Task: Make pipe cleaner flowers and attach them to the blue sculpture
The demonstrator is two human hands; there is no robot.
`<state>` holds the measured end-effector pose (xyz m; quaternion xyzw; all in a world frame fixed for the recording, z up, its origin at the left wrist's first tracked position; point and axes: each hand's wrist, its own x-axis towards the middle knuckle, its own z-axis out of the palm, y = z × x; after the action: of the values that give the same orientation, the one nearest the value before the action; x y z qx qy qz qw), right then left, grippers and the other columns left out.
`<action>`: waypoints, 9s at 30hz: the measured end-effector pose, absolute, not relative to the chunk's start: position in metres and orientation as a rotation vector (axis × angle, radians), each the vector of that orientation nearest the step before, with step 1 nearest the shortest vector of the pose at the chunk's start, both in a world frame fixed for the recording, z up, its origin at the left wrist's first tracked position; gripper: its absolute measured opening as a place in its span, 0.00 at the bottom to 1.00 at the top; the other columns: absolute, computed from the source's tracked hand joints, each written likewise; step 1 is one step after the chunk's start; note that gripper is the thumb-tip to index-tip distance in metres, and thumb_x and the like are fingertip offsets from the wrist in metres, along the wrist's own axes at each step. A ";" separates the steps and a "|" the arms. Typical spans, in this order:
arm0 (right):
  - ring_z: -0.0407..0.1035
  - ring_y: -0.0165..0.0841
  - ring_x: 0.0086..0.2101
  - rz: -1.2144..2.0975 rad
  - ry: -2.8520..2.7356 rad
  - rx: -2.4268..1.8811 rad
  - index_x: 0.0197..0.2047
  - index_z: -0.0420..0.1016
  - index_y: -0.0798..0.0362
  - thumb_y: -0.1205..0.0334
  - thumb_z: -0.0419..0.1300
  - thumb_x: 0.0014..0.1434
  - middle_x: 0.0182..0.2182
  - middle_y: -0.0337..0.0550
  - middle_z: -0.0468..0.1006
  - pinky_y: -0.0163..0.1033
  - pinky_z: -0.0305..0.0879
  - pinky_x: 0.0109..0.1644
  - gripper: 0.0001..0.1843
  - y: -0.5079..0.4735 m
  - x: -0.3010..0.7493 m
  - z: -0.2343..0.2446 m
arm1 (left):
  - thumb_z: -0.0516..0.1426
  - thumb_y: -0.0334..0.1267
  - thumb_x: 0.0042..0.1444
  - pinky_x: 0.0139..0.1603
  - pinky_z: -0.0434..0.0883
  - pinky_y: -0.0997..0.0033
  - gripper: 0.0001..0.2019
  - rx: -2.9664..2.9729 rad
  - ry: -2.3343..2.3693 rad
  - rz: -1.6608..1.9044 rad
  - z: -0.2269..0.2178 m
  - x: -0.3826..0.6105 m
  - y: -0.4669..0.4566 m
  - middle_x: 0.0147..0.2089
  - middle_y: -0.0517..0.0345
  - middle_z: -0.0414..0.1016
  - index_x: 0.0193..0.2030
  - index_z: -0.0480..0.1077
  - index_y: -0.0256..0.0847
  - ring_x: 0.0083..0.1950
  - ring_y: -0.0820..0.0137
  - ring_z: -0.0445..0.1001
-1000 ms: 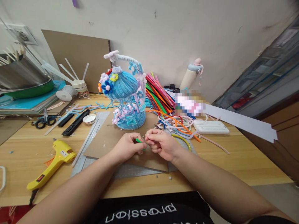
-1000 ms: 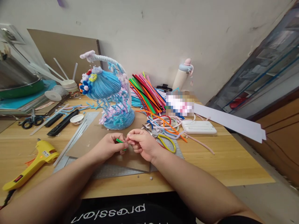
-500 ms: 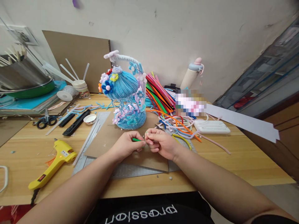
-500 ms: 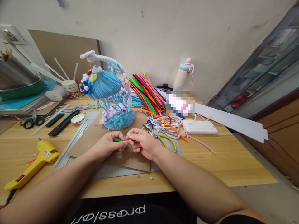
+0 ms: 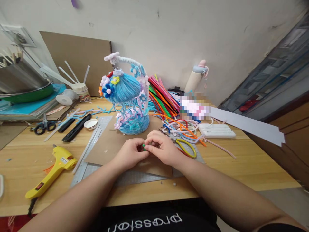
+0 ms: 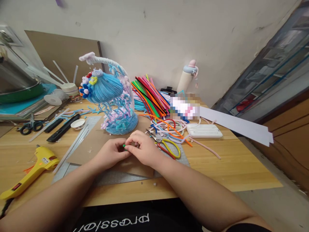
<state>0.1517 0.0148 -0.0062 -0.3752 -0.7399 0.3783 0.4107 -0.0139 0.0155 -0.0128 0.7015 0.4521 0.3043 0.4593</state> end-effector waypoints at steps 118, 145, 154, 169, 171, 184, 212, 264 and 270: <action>0.61 0.28 0.26 0.793 -1.726 -1.115 0.22 0.64 0.54 0.66 0.56 0.53 0.22 0.37 0.67 0.34 0.57 0.30 0.09 0.007 0.145 -0.012 | 0.63 0.41 0.45 0.22 0.61 0.78 0.12 1.163 0.924 0.554 -0.003 -0.016 0.014 0.22 0.59 0.73 0.22 0.67 0.34 0.19 0.78 0.67; 0.67 0.33 0.37 0.003 -2.423 -0.827 0.43 0.72 0.54 0.60 0.53 0.62 0.36 0.44 0.78 0.44 0.47 0.46 0.11 0.025 0.169 -0.007 | 0.64 0.35 0.44 0.24 0.63 0.80 0.09 0.837 0.880 0.675 -0.006 -0.023 0.024 0.21 0.61 0.69 0.26 0.69 0.33 0.22 0.80 0.65; 0.64 0.30 0.34 0.016 -2.381 -0.799 0.37 0.73 0.53 0.65 0.51 0.63 0.32 0.40 0.77 0.42 0.46 0.44 0.09 0.023 0.169 -0.004 | 0.62 0.34 0.48 0.24 0.64 0.80 0.07 0.849 0.803 0.660 -0.005 -0.023 0.024 0.22 0.61 0.70 0.28 0.68 0.34 0.23 0.80 0.66; 0.59 0.29 0.26 0.714 -2.150 -1.054 0.27 0.67 0.55 0.65 0.51 0.58 0.23 0.40 0.68 0.38 0.50 0.34 0.09 0.018 0.159 -0.006 | 0.58 0.40 0.52 0.23 0.61 0.76 0.08 1.492 1.005 0.759 -0.006 -0.022 0.020 0.20 0.64 0.66 0.30 0.67 0.37 0.20 0.77 0.63; 0.54 0.26 0.21 1.338 -1.834 -1.077 0.25 0.64 0.55 0.61 0.52 0.57 0.20 0.36 0.62 0.35 0.50 0.29 0.10 0.020 0.157 -0.009 | 0.56 0.39 0.53 0.28 0.63 0.74 0.07 1.779 1.058 0.828 -0.003 -0.023 0.018 0.23 0.61 0.70 0.30 0.70 0.37 0.25 0.74 0.66; 0.64 0.32 0.32 0.164 -2.354 -0.918 0.34 0.73 0.56 0.65 0.50 0.62 0.30 0.45 0.74 0.40 0.54 0.40 0.11 0.014 0.164 0.003 | 0.59 0.42 0.50 0.19 0.63 0.77 0.11 1.203 0.909 0.801 -0.009 -0.021 0.025 0.21 0.62 0.70 0.26 0.66 0.37 0.17 0.78 0.63; 0.51 0.22 0.13 0.887 -1.875 -1.314 0.23 0.70 0.57 0.60 0.51 0.59 0.14 0.29 0.62 0.28 0.55 0.16 0.17 0.015 0.153 -0.005 | 0.57 0.38 0.51 0.27 0.65 0.74 0.06 1.748 1.029 0.981 -0.002 -0.021 0.012 0.26 0.58 0.72 0.29 0.70 0.38 0.25 0.74 0.68; 0.66 0.34 0.26 0.321 -2.102 -1.943 0.21 0.68 0.54 0.52 0.55 0.56 0.24 0.46 0.73 0.35 0.52 0.26 0.17 0.010 0.216 0.032 | 0.62 0.45 0.45 0.17 0.59 0.79 0.14 1.038 0.974 1.019 -0.005 -0.016 0.023 0.20 0.66 0.67 0.28 0.63 0.38 0.17 0.79 0.62; 0.70 0.40 0.35 0.336 -2.293 -2.072 0.33 0.70 0.54 0.61 0.59 0.51 0.35 0.51 0.76 0.38 0.57 0.33 0.06 -0.006 0.237 -0.008 | 0.62 0.44 0.47 0.17 0.59 0.79 0.13 1.157 0.942 1.019 -0.004 -0.015 0.018 0.19 0.67 0.66 0.28 0.65 0.37 0.17 0.79 0.62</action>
<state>0.2368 -0.0058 -0.0084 -0.6665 -0.7375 0.1080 0.0164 -0.0151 0.0180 -0.0037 0.5030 0.4097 0.4429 0.6189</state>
